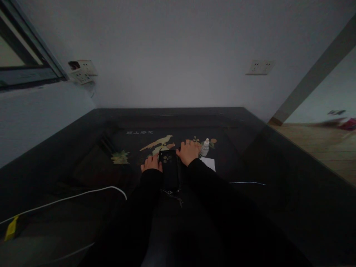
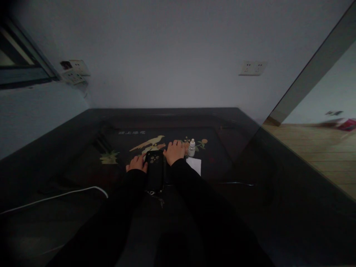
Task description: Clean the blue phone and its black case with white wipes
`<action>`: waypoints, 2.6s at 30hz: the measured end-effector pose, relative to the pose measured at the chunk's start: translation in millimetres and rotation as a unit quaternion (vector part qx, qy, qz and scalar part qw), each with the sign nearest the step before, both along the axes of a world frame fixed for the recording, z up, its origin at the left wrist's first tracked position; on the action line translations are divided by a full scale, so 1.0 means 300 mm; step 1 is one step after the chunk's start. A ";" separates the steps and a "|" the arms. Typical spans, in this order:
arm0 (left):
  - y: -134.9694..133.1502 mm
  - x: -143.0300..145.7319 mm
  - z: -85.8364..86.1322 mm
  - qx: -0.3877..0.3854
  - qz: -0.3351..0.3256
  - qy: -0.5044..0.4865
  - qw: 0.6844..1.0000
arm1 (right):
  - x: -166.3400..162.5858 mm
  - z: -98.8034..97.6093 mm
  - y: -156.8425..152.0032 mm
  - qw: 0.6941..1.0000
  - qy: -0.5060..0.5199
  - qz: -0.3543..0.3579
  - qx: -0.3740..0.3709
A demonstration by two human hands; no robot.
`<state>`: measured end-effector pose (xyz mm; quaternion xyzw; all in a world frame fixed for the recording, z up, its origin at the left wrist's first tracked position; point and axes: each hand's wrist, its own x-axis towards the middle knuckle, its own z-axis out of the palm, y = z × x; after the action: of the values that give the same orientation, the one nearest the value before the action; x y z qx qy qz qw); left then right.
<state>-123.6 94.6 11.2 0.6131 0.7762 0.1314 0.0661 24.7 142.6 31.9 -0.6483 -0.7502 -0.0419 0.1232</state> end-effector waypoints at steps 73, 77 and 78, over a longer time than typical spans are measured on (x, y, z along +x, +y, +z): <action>0.163 0.572 0.107 0.078 -0.162 -0.119 0.976 | 0.460 0.142 -0.012 0.945 0.319 0.040 0.067; 0.165 0.569 0.101 0.047 -0.162 -0.115 0.979 | 0.418 0.163 0.002 0.958 0.279 0.015 0.064; 0.168 0.569 0.099 0.043 -0.164 -0.114 0.979 | 0.416 0.162 0.003 0.960 0.273 0.013 0.059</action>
<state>47.0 144.9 40.7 0.7154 0.6462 0.2205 0.1484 149.5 143.4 80.6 -0.6167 -0.6926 0.0942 0.3622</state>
